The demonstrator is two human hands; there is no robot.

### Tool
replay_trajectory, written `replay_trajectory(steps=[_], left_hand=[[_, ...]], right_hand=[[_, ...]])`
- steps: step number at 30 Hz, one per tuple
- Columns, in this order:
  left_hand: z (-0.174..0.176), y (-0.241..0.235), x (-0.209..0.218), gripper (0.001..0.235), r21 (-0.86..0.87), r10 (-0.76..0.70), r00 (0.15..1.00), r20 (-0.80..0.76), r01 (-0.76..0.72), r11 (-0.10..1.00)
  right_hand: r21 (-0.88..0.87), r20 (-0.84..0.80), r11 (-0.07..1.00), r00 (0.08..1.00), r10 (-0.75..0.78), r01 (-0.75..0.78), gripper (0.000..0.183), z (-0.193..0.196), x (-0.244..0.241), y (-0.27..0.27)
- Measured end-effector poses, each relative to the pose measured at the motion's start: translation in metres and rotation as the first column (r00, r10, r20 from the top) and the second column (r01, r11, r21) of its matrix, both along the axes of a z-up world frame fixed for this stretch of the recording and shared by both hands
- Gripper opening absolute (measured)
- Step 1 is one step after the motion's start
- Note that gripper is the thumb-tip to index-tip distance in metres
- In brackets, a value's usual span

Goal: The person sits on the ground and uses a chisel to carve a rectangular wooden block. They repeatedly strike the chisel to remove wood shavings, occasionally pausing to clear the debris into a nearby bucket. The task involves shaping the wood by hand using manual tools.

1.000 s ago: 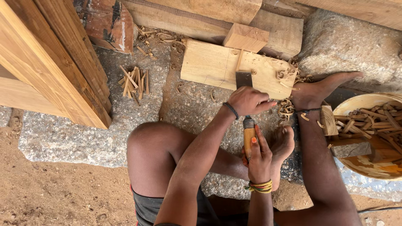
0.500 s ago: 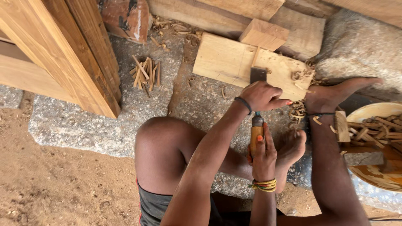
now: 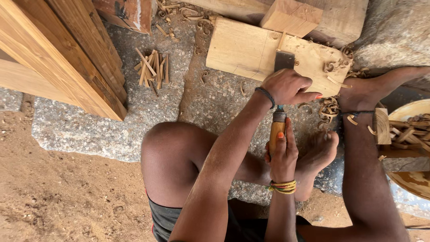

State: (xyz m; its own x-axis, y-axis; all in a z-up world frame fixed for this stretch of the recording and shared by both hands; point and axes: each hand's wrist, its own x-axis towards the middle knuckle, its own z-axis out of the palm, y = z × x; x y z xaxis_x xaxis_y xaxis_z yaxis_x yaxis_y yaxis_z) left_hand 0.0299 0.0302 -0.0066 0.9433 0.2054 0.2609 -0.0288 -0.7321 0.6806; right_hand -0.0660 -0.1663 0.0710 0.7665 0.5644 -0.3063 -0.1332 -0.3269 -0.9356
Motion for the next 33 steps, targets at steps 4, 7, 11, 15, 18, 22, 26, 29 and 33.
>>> replay_trajectory(steps=[4, 7, 11, 15, 18, 22, 26, 29, 33], left_hand=[[-0.004, 0.004, 0.006, 0.064, 0.045, -0.039, 0.999, -0.022, 0.040, 0.998], [-0.010, 0.006, 0.009, 0.065, 0.049, -0.031, 1.000, -0.006, 0.031, 0.998], [-0.014, 0.016, 0.025, 0.067, 0.141, -0.062, 0.998, 0.011, 0.060, 0.988], [-0.022, 0.022, 0.036, 0.067, 0.135, -0.062, 0.997, -0.055, 0.069, 0.988], [-0.028, 0.032, 0.047, 0.067, 0.120, -0.082, 0.988, -0.132, 0.098, 0.988], [-0.022, 0.040, 0.055, 0.067, 0.196, -0.055, 0.996, -0.064, 0.066, 0.978], [-0.012, 0.034, 0.039, 0.065, 0.318, 0.046, 0.999, -0.001, -0.043, 0.947], [-0.005, 0.021, 0.032, 0.058, 0.245, 0.013, 0.998, -0.069, 0.005, 0.970], [-0.019, 0.019, 0.000, 0.047, 0.326, 0.029, 0.969, 0.245, -0.111, 0.939]], right_hand=[[-0.003, 0.004, 1.000, 1.000, -0.023, 0.023, 0.056, -0.003, -0.001, 0.005], [-0.038, 0.036, 0.999, 0.999, -0.003, 0.004, 0.057, -0.004, 0.003, 0.008], [-0.022, 0.022, 0.999, 0.999, -0.025, 0.026, 0.058, -0.009, 0.008, 0.018], [0.019, 0.022, 1.000, 1.000, -0.022, 0.022, 0.059, -0.020, 0.015, 0.023], [0.031, 0.019, 0.999, 0.999, -0.045, 0.044, 0.061, -0.030, 0.021, 0.031], [-0.008, 0.107, 0.999, 0.993, -0.049, 0.050, 0.058, -0.030, 0.024, 0.044], [0.005, 0.127, 0.999, 0.991, -0.053, 0.053, 0.052, -0.028, 0.019, 0.045], [0.048, 0.091, 0.994, 0.991, -0.099, 0.095, 0.053, -0.019, 0.019, 0.039], [0.067, -0.078, 0.977, 0.977, -0.198, 0.203, 0.051, -0.013, 0.019, 0.029]])
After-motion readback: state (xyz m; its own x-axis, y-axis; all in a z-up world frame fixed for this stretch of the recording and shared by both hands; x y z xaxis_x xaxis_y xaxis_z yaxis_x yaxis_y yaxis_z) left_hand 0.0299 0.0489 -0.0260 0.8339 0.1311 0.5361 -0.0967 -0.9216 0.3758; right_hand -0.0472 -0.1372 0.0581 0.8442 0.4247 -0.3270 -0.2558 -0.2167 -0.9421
